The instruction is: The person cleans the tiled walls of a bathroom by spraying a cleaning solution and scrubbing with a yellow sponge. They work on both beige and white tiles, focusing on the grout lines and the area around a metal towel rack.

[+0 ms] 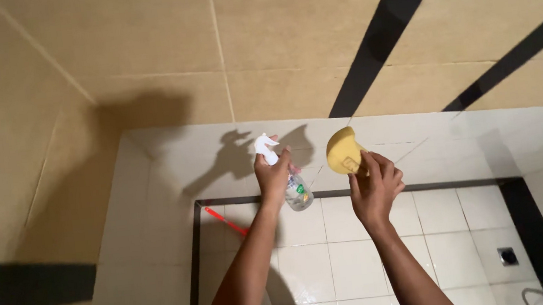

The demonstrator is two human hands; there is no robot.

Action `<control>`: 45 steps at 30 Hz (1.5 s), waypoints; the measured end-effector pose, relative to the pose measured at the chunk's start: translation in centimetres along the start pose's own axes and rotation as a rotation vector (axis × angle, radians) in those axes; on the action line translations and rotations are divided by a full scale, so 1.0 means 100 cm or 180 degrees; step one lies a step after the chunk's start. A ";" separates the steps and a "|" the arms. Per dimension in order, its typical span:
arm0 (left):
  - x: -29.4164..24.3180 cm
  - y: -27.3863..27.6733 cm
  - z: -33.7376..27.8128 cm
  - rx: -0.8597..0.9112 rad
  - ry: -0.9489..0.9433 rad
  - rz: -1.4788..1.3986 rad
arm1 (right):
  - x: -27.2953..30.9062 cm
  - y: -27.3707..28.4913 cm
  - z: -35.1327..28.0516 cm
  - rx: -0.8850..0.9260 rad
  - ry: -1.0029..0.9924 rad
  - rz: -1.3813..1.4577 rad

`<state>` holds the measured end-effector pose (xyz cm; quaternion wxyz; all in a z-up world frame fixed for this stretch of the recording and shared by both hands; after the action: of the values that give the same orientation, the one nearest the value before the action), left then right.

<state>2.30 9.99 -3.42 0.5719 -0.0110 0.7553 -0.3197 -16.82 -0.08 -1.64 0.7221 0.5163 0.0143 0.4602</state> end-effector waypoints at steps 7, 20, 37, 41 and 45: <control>0.043 -0.013 0.023 0.0257 0.0342 0.0339 | 0.001 0.004 0.000 -0.0228 -0.0300 -0.0184; 0.046 -0.074 0.018 0.1114 0.0574 0.0890 | -0.010 0.025 -0.005 -0.0627 -0.0623 -0.0480; 0.024 -0.016 0.027 0.1158 0.0335 0.0658 | -0.001 0.015 0.095 -0.0807 0.0424 0.0038; 0.006 -0.006 0.023 0.1199 0.0377 0.0907 | 0.009 0.008 0.144 -0.0994 0.0868 0.0122; 0.014 0.003 0.020 0.1147 0.0178 0.0823 | 0.014 0.004 0.176 -0.1014 0.1026 -0.0027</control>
<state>3.71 8.75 -5.06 0.5797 0.1972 0.6967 -0.3737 -7.52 -11.97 7.50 0.7848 0.3155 0.0588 0.5301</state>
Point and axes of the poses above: each hand's wrist, its own z-axis towards the middle knuckle, its own y-axis out of the back of the hand, x = y × z, the point moved 1 cm from there along z, towards the middle knuckle, and after that the axes turned 2 degrees about -y, right-handed, at the moved point
